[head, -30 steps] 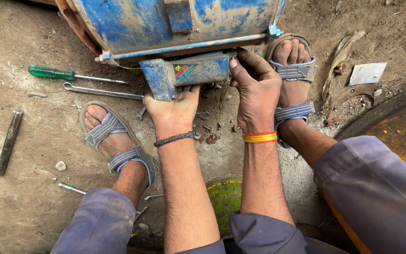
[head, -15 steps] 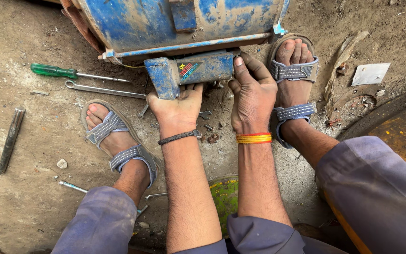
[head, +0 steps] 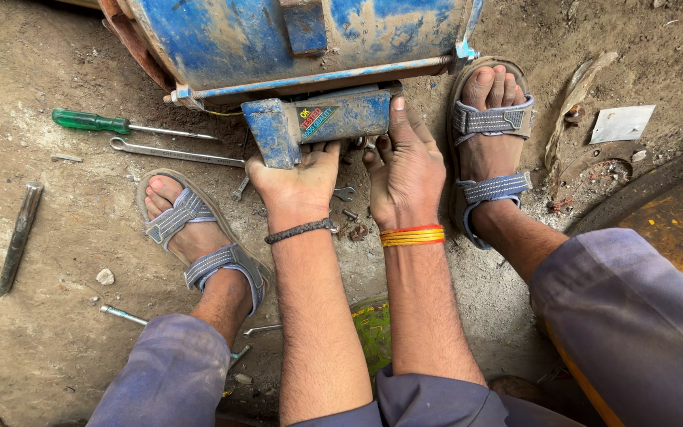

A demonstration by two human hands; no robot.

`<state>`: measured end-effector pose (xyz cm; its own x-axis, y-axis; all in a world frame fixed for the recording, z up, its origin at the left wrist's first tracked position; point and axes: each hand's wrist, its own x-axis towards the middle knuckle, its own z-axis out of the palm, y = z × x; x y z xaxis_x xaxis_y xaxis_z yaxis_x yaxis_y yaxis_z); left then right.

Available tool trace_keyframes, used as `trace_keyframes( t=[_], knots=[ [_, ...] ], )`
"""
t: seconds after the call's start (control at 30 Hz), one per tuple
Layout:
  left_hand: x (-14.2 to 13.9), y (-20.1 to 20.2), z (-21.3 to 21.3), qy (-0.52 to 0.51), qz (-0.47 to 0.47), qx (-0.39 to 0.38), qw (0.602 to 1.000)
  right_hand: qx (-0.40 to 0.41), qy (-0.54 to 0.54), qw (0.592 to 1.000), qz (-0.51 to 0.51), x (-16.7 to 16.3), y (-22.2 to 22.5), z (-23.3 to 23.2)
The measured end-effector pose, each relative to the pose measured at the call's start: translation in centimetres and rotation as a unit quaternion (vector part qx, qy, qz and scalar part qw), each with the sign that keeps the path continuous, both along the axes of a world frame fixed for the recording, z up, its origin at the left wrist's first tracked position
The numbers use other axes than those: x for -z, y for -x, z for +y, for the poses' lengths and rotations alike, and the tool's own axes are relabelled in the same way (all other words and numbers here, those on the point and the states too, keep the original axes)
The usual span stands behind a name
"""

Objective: The person sits on the floor beside a blue electric motor and works on its terminal box, handling a cylindrical capacitor and connecting wires by hand. They position the metal terminal box against the motor body and use a spanner to tighten fasteners, picking up small bolts from the floor as they work.

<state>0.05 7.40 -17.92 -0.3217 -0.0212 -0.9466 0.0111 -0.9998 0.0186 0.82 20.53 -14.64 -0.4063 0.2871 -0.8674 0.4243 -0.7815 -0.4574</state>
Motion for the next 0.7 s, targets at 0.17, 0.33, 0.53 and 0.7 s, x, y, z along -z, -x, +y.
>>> trace_keyframes(
  t=[0.17, 0.33, 0.53, 0.7],
  knots=[
    [-0.31, 0.16, 0.08, 0.000, -0.019, -0.011, 1.000, -0.002, 0.022, 1.000, 0.012, -0.23, 0.04, -0.06],
    [-0.48, 0.35, 0.15, 0.005, -0.025, -0.008, 1.000, -0.008, -0.014, 1.000, 0.010, -0.16, 0.32, 0.31],
    [-0.44, 0.38, 0.19, -0.004, -0.052, -0.027, 0.998, -0.023, -0.001, 0.998, 0.067, -0.06, -0.07, 0.44],
    [-0.46, 0.42, 0.26, -0.006, -0.051, -0.034, 0.998, -0.042, -0.055, 0.995, 0.074, 0.16, -0.05, 0.23]
  ],
)
